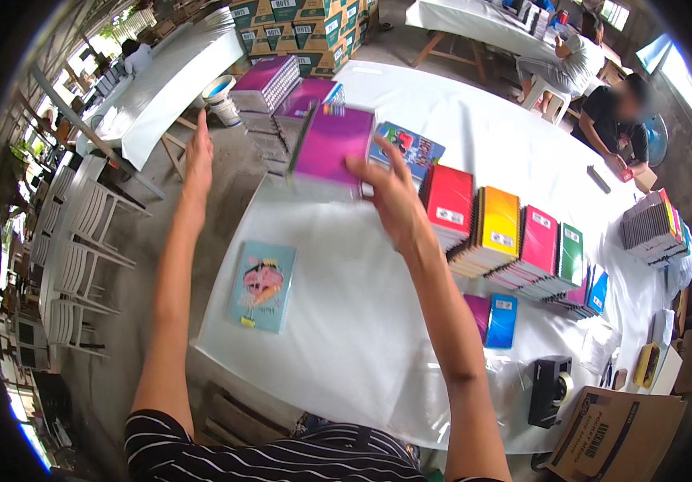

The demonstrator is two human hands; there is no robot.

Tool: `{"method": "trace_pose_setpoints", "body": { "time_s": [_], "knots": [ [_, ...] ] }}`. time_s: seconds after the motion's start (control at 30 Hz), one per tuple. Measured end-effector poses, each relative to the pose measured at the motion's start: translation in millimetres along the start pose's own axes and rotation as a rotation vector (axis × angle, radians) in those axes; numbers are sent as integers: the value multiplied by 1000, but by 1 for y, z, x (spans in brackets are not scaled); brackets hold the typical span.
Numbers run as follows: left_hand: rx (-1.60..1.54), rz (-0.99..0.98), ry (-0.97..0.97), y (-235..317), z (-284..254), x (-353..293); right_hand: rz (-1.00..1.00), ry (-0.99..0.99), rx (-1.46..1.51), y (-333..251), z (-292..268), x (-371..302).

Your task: The person stacks small spiral notebooks, places a bundle of them into a clear plastic bag, and then seals the bag with tape using a dispenser.

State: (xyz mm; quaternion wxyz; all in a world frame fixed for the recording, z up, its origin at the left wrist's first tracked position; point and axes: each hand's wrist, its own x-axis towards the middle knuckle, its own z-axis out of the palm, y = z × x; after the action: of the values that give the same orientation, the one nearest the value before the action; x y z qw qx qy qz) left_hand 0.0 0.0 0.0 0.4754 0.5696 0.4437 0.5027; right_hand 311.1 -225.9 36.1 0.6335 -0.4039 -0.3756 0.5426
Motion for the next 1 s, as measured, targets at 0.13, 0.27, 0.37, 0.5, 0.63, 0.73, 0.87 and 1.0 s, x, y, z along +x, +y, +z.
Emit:
{"method": "trace_pose_setpoints", "body": {
  "time_s": [0.13, 0.27, 0.37, 0.5, 0.63, 0.73, 0.87, 1.0],
  "knots": [
    [-124, -32, -134, 58, -1, 134, -159, 97, -199, -24, 35, 125],
    [-204, -168, -348, 43, 24, 182, -224, 226, -588, 3, 26, 190],
    [-363, -89, -474, 17, 17, 175, -154, 127, -596, 13, 54, 185],
    [-471, -136, -494, 28, 50, 172, -278, 370, -923, 22, 57, 194],
    [-390, 66, -613, -7, 58, 198, -250, 312, -888, 17, 39, 153],
    [-30, 513, -325, -7, -74, 238, -482, -20, -829, 5, 53, 67],
    [-455, 213, 258, -10, 60, 64, 73, 27, -985, -29, -88, -148],
    [223, 552, -250, -97, 87, -173, 413, 466, -1087, 13, -181, -334]
  ]
}}
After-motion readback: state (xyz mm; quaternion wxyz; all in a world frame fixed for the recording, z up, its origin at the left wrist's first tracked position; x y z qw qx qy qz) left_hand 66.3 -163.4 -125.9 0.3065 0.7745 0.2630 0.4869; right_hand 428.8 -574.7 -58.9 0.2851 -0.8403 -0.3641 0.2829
